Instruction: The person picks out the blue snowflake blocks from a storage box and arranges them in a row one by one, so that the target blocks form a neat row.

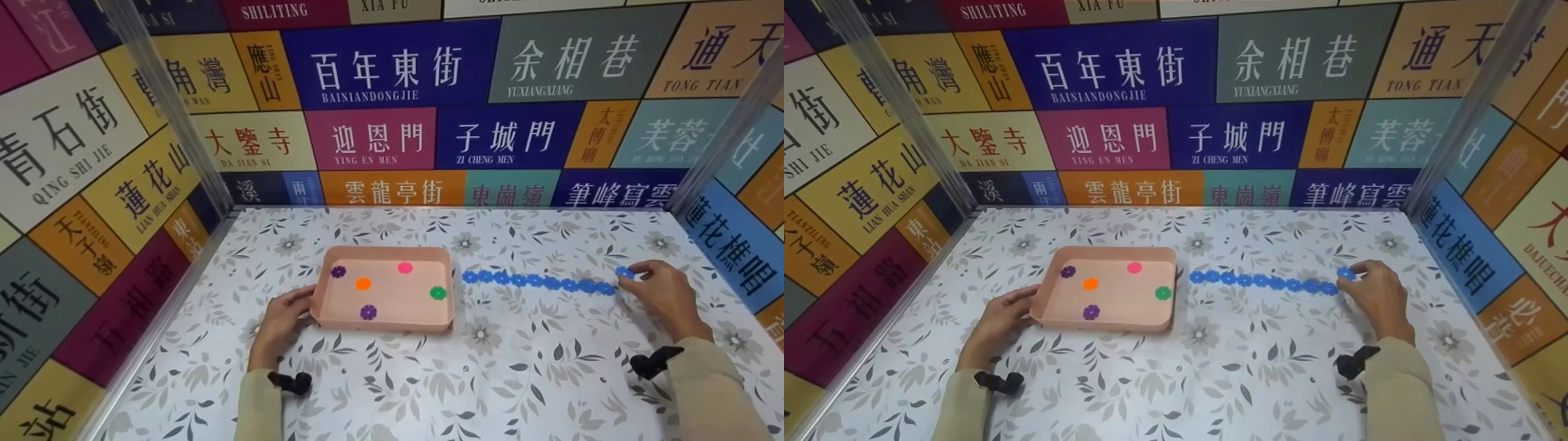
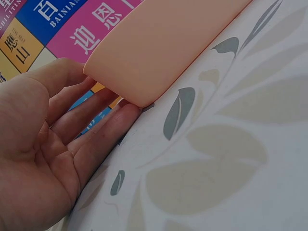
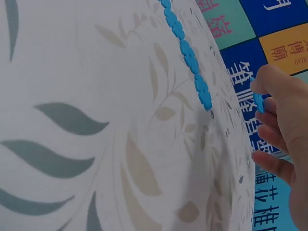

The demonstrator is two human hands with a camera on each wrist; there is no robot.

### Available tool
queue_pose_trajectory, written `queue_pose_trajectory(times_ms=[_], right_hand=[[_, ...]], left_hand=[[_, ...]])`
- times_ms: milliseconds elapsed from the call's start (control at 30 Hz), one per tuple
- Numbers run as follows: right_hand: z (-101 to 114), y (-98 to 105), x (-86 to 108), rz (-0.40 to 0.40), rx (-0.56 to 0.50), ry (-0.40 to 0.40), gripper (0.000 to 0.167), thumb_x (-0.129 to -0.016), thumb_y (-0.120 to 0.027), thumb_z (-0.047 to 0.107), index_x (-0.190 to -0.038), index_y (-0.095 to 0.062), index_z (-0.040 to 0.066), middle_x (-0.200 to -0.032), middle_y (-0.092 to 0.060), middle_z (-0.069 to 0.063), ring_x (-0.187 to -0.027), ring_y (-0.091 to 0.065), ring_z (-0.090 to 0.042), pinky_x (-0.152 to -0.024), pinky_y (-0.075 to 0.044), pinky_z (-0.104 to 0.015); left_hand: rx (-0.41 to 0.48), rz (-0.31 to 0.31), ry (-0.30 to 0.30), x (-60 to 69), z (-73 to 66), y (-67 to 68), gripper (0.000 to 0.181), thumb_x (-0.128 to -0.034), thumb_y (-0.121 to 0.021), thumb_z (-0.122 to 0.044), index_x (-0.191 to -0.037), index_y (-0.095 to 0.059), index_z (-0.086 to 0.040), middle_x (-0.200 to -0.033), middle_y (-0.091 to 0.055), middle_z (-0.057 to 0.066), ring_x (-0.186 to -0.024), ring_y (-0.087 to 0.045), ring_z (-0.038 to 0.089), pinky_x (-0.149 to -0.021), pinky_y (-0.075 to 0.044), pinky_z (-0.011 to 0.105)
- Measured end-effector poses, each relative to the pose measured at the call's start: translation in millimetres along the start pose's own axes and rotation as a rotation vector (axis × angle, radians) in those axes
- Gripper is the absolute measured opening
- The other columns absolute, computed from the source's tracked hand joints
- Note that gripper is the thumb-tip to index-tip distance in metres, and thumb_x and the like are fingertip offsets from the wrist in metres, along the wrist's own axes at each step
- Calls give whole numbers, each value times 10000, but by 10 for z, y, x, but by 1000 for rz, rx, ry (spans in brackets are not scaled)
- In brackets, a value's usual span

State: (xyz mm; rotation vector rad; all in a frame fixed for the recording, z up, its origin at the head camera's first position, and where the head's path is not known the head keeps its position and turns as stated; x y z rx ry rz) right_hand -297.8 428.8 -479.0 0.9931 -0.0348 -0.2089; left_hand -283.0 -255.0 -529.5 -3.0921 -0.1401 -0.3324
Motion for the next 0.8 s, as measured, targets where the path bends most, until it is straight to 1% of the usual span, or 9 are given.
queue_pose_trajectory(times_ms=[167,300,400,533,667,800], right_hand=[[-136,-36,32,71,36,-10,650,-922,-647,509,-1275,-586,-34,-1226,-578,-308,-986,-595,-405,-689,-471,-399],[-199,-61,47,97,49,-2,637,-915,-658,483,-1263,-593,-47,-1248,-572,-335,-983,-600,-422,-707,-479,-435],[-220,-85,51,102,55,1,611,-914,-660,458,-1245,-605,-53,-1224,-579,-336,-917,-608,-382,-659,-466,-371],[-215,-95,40,102,60,4,588,-920,-660,433,-1239,-613,-59,-1201,-585,-339,-830,-598,-313,-603,-408,-279],[-200,-94,26,108,56,10,585,-923,-660,428,-1243,-617,-60,-1231,-565,-354,-832,-590,-314,-605,-400,-282],[-212,-98,37,141,44,-2,619,-925,-655,453,-1278,-597,-51,-1243,-559,-353,-835,-592,-300,-601,-426,-281]], left_hand=[[19,11,-14,8,2,-17,390,-960,-652,-108,-1344,-620,-46,-1348,-639,188,-1101,-684,261,-845,-618,360],[11,16,-26,9,-5,-17,393,-963,-654,-120,-1346,-619,-37,-1349,-635,200,-1100,-684,259,-838,-618,351],[3,19,-27,18,-8,-5,389,-967,-639,-105,-1349,-614,-33,-1357,-627,206,-1107,-681,265,-843,-618,356],[2,23,-32,17,-12,7,386,-972,-615,-74,-1355,-605,-25,-1356,-626,212,-1104,-683,268,-841,-619,370],[-1,9,-20,16,-16,14,380,-972,-620,-87,-1349,-613,-43,-1343,-641,187,-1098,-684,246,-848,-618,368],[6,6,-7,15,-16,17,383,-967,-632,-96,-1347,-619,-52,-1348,-641,171,-1099,-683,237,-849,-617,358]])
Point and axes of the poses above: each hand's wrist, its own x-axis away from the middle knuckle, its own y-axis out of the back of the hand, z = x × y, the point moved 4 cm from there along -x, towards the middle knuckle
